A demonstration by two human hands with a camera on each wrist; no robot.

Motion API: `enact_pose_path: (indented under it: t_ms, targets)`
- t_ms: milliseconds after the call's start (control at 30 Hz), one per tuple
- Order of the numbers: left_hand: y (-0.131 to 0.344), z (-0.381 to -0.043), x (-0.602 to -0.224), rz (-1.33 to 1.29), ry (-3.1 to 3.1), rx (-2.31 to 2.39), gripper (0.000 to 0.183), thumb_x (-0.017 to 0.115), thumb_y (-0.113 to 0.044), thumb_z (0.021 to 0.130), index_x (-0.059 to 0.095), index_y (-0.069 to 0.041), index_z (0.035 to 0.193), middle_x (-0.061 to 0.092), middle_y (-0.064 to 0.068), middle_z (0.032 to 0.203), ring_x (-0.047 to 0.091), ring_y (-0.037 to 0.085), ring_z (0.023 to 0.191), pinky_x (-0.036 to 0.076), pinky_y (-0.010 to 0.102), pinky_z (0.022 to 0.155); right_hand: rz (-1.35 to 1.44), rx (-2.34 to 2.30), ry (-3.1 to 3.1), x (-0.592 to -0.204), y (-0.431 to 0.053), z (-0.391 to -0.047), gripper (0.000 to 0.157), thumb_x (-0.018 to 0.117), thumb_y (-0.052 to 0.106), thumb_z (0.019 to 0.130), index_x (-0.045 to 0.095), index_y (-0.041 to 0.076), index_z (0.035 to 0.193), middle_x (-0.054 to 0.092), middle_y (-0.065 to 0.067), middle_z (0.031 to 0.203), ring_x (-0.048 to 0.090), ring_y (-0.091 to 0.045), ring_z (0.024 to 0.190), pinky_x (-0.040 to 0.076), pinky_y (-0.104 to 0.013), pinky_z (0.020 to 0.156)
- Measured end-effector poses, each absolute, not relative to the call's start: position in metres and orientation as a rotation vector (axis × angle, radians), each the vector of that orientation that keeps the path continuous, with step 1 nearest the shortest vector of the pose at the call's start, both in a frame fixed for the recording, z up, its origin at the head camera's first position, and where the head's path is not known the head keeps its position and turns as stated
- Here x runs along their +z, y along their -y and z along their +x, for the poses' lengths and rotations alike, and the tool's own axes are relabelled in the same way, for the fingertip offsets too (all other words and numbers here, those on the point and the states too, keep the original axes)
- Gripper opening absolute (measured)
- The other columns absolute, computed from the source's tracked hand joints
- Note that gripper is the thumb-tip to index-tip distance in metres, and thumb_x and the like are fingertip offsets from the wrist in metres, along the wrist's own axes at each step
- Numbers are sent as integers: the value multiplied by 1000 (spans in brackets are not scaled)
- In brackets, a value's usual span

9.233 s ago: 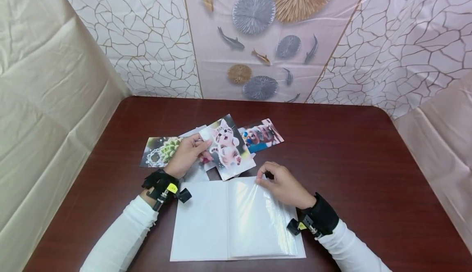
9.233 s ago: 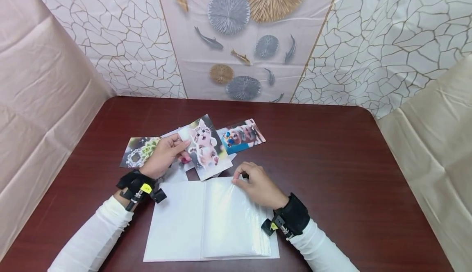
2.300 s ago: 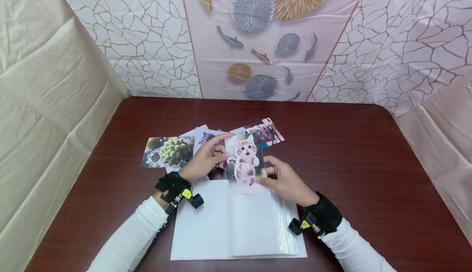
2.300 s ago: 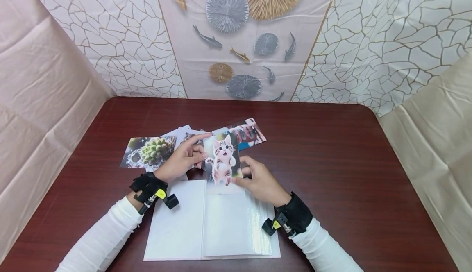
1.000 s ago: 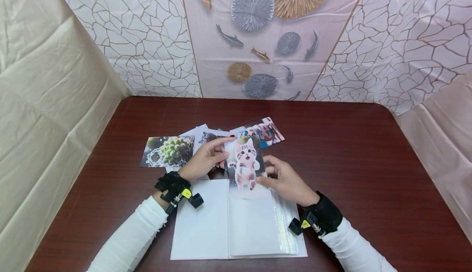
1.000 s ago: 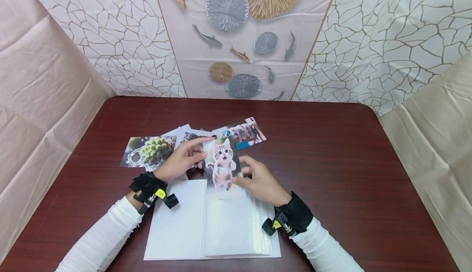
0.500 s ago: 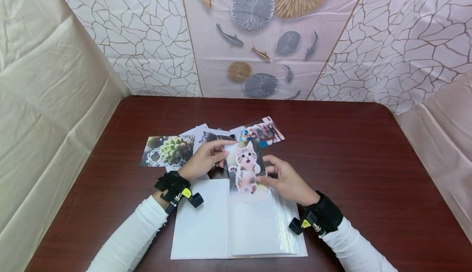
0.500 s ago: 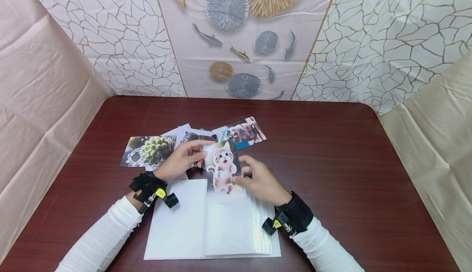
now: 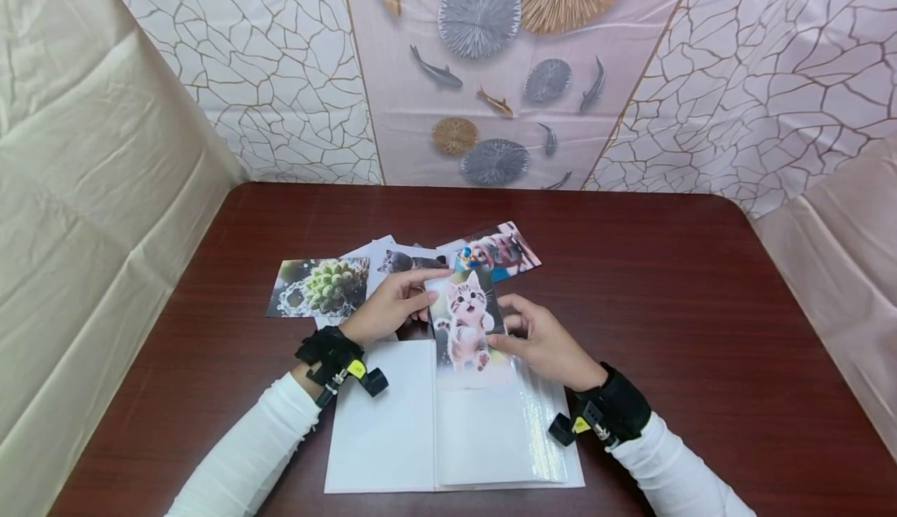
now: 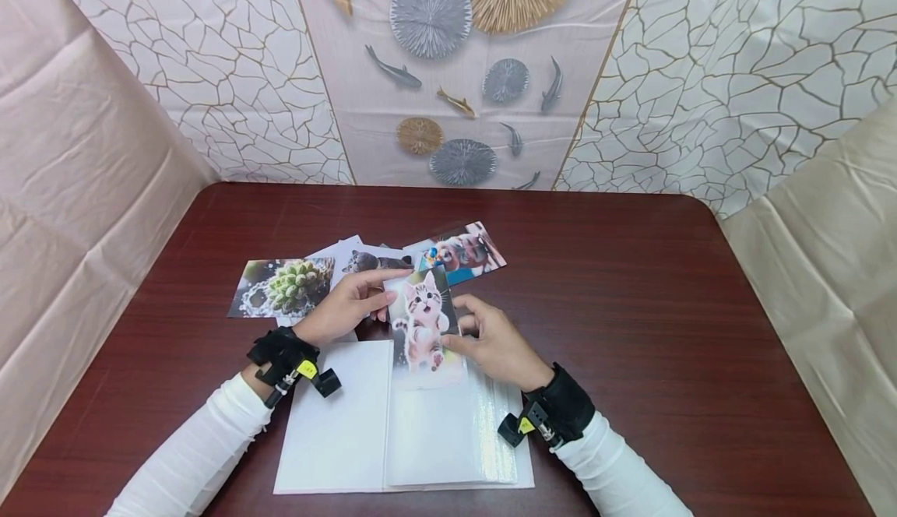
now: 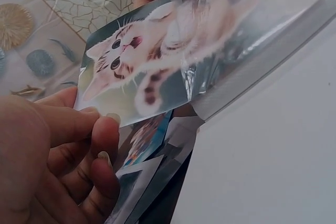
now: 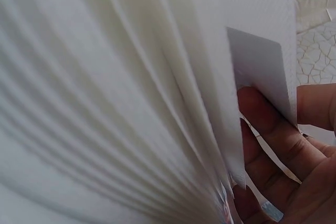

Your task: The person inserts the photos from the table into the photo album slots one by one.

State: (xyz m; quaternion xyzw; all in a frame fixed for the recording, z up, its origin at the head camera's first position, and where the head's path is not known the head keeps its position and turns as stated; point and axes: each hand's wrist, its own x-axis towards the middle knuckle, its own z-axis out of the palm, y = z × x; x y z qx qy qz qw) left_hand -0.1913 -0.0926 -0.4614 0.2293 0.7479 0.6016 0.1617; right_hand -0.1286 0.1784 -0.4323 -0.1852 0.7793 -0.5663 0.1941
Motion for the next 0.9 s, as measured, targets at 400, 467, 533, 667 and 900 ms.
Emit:
enact_pose_path:
  t_ms: [400, 467, 533, 667, 900]
  targets:
    - [94, -191, -464, 713, -2160, 1683, 37, 55, -21, 98, 58, -31, 133, 59, 13, 73, 57, 30, 68, 35, 29, 49, -525, -1634, -2125, -433, -178, -128, 46, 62, 14, 92, 42, 6, 133, 71, -14, 101, 67, -23, 88, 51, -29, 72]
    - [94, -191, -464, 720, -2167, 1678, 36, 55, -21, 98, 59, -30, 132, 59, 13, 72, 57, 30, 67, 35, 29, 49, -530, -1634, -2125, -433, -179, -129, 46, 61, 14, 93, 42, 5, 134, 70, -14, 101, 67, -23, 88, 51, -29, 73]
    - [94, -191, -464, 729, -2168, 1677, 35, 54, -21, 98, 60, -29, 131, 59, 14, 72, 56, 30, 66, 36, 30, 48, -531, -1634, -2125, -433, -179, -129, 46, 61, 14, 93, 42, 5, 134, 70, -14, 101, 67, -23, 88, 50, -29, 73]
    - [94, -191, -463, 760, -2167, 1676, 33, 54, -22, 98, 61, -25, 130, 59, 14, 71, 57, 30, 66, 39, 32, 49, -526, -1637, -2125, -432, -178, -128, 46, 61, 14, 93, 42, 5, 134, 70, -14, 100, 67, -23, 87, 50, -28, 71]
    - [93, -192, -465, 729, -2161, 1665, 32, 54, -23, 98, 63, -30, 128, 60, 11, 76, 58, 28, 66, 37, 30, 48, -509, -1638, -2116, -432, -178, -128, 47, 61, 13, 93, 41, 4, 134, 70, -16, 101, 68, -23, 86, 51, -29, 70]
